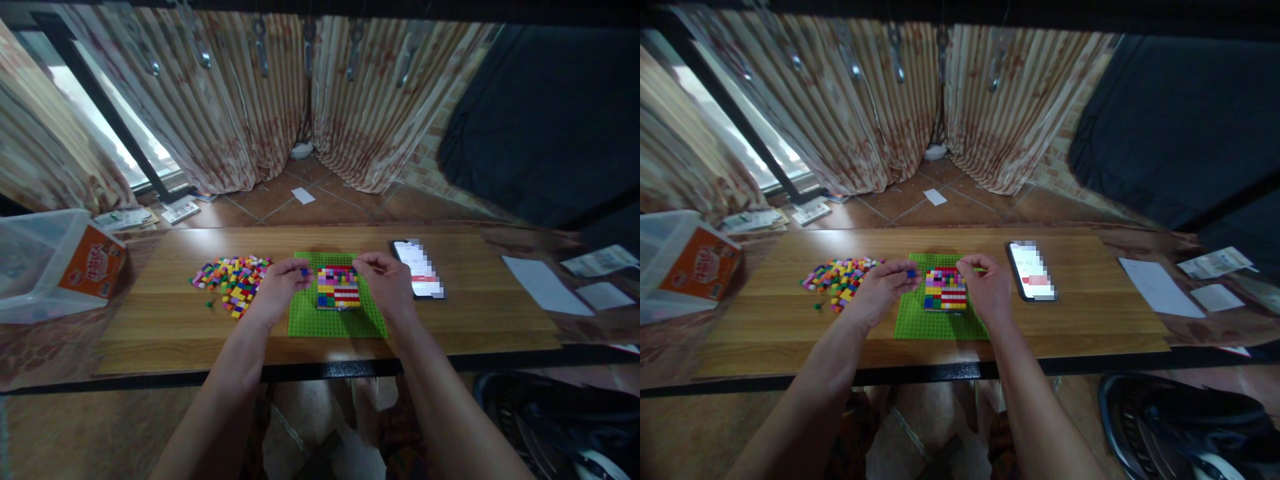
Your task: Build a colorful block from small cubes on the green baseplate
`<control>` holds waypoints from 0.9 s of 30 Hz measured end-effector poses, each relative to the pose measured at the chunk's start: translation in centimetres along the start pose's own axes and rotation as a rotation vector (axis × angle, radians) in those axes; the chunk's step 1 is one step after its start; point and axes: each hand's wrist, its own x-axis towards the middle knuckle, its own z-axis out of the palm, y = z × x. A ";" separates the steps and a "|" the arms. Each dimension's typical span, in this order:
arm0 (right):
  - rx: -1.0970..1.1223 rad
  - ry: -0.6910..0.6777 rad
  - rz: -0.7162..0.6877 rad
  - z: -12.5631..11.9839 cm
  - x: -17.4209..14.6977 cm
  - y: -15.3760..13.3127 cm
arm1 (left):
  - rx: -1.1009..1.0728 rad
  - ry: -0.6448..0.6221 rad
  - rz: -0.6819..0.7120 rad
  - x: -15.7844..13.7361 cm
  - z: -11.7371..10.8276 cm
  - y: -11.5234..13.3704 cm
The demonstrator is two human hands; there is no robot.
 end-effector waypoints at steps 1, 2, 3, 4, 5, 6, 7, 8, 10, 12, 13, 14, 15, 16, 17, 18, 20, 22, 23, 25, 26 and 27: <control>0.000 -0.023 -0.017 0.1 -0.1 -0.3 | -0.015 -0.018 -0.006 -0.1 0.0 0.1; -0.010 -0.049 -0.048 0.3 -0.3 -0.6 | -0.021 -0.043 -0.008 -0.3 0.1 0.2; -0.028 -0.077 -0.090 0.5 -0.6 -0.9 | -0.024 -0.071 -0.005 -0.4 0.2 0.3; -0.049 -0.106 -0.135 0.7 -0.9 -1.3 | -0.024 -0.101 0.001 -0.6 0.3 0.3; -0.070 -0.136 -0.177 1.0 -1.1 -1.6 | -0.023 -0.134 0.007 -0.8 0.3 0.4; -0.088 -0.162 -0.210 1.2 -1.4 -1.9 | -0.019 -0.165 0.013 -0.9 0.4 0.4; -0.104 -0.185 -0.235 1.3 -1.6 -2.1 | -0.011 -0.191 0.018 -1.0 0.5 0.5; -0.120 -0.206 -0.250 1.5 -1.8 -2.3 | -0.001 -0.207 0.024 -1.1 0.5 0.5; -0.145 -0.237 -0.266 1.7 -1.9 -2.4 | 0.019 -0.210 0.043 -1.2 0.6 0.5; -0.155 -0.262 -0.273 1.7 -2.0 -2.4 | 0.020 -0.189 0.073 -1.2 0.8 0.4; -0.154 -0.271 -0.275 1.6 -2.0 -2.4 | 0.013 -0.178 0.088 -1.2 0.8 0.3; -0.150 -0.278 -0.276 1.6 -1.9 -2.4 | 0.003 -0.169 0.102 -1.2 0.9 0.2; -0.144 -0.283 -0.277 1.5 -1.9 -2.4 | -0.006 -0.164 0.111 -1.2 1.0 0.2; -0.139 -0.290 -0.277 1.5 -1.9 -2.4 | -0.013 -0.161 0.115 -1.2 1.1 0.1; -0.134 -0.295 -0.277 1.4 -1.9 -2.4 | -0.018 -0.158 0.116 -1.3 1.1 0.1; -0.126 -0.300 -0.280 1.3 -1.9 -2.3 | -0.022 -0.154 0.113 -1.3 1.2 0.1; -0.111 -0.308 -0.294 1.2 -1.9 -2.3 | -0.031 -0.144 0.101 -1.2 1.2 0.0; -0.115 -0.313 -0.314 1.1 -2.0 -2.3 | -0.039 -0.135 0.091 -1.2 1.2 -0.2; -0.123 -0.316 -0.325 1.0 -2.0 -2.3 | -0.038 -0.135 0.086 -1.1 1.1 -0.2; -0.144 -0.313 -0.339 0.9 -2.1 -2.4 | -0.021 -0.143 0.083 -1.1 1.1 -0.4; -0.152 -0.306 -0.344 0.9 -2.2 -2.5 | -0.007 -0.147 0.085 -1.1 1.1 -0.4; -0.158 -0.302 -0.349 0.8 -2.3 -2.6 | 0.013 -0.153 0.090 -1.1 1.1 -0.4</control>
